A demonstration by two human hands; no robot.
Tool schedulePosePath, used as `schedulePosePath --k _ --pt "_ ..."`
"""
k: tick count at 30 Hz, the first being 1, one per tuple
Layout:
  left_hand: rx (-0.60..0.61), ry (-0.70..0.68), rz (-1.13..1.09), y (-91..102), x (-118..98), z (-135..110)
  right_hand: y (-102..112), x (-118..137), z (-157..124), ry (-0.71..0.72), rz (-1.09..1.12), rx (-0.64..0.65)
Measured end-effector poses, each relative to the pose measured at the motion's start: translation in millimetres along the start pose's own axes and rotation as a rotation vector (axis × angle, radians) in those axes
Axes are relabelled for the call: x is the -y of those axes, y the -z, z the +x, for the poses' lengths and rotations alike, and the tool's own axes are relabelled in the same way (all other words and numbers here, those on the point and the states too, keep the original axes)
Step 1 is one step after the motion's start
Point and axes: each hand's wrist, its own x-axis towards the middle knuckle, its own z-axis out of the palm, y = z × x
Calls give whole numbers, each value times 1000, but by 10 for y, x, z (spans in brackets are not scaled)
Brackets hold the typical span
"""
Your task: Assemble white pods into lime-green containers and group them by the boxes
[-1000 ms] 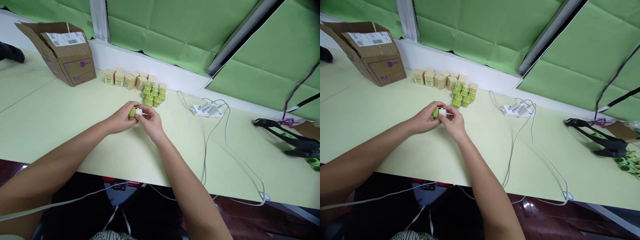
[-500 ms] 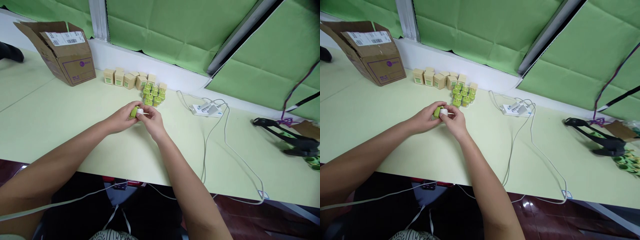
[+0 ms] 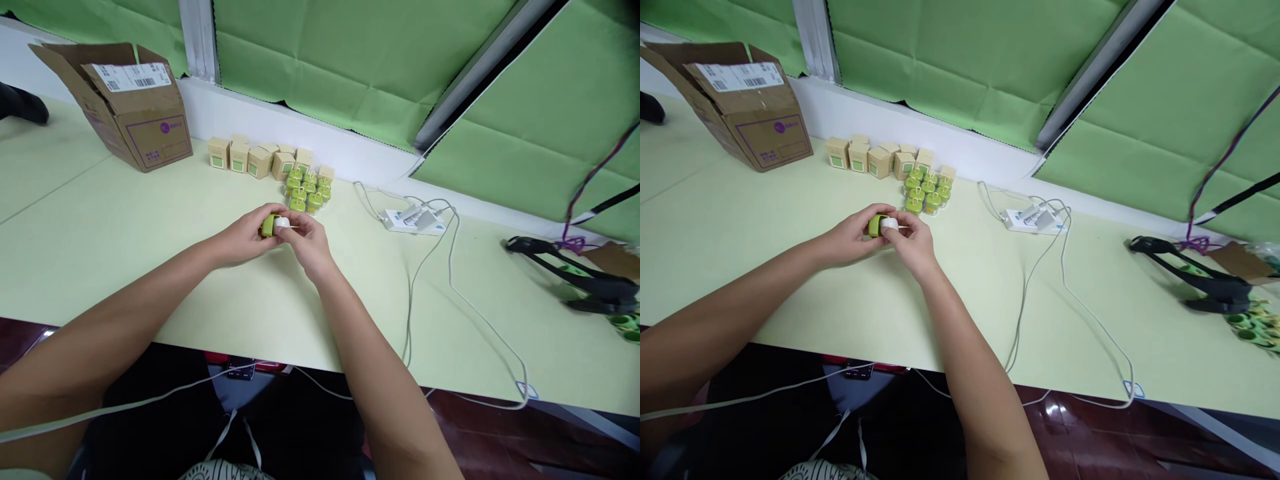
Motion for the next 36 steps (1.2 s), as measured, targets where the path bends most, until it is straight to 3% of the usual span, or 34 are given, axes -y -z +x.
schedulePosePath --k 10,15,18,27,36 --pt "-45 49 -285 -22 221 34 38 69 10 -14 66 -13" --pt "-167 92 -372 48 184 96 116 62 57 1 135 -132" --pt "-191 111 -438 68 134 118 103 65 49 10 143 -122" --pt "-288 159 -409 55 97 133 87 -48 73 -1 -82 -154" --pt "-197 164 -574 44 34 126 -17 38 -26 50 -70 6"
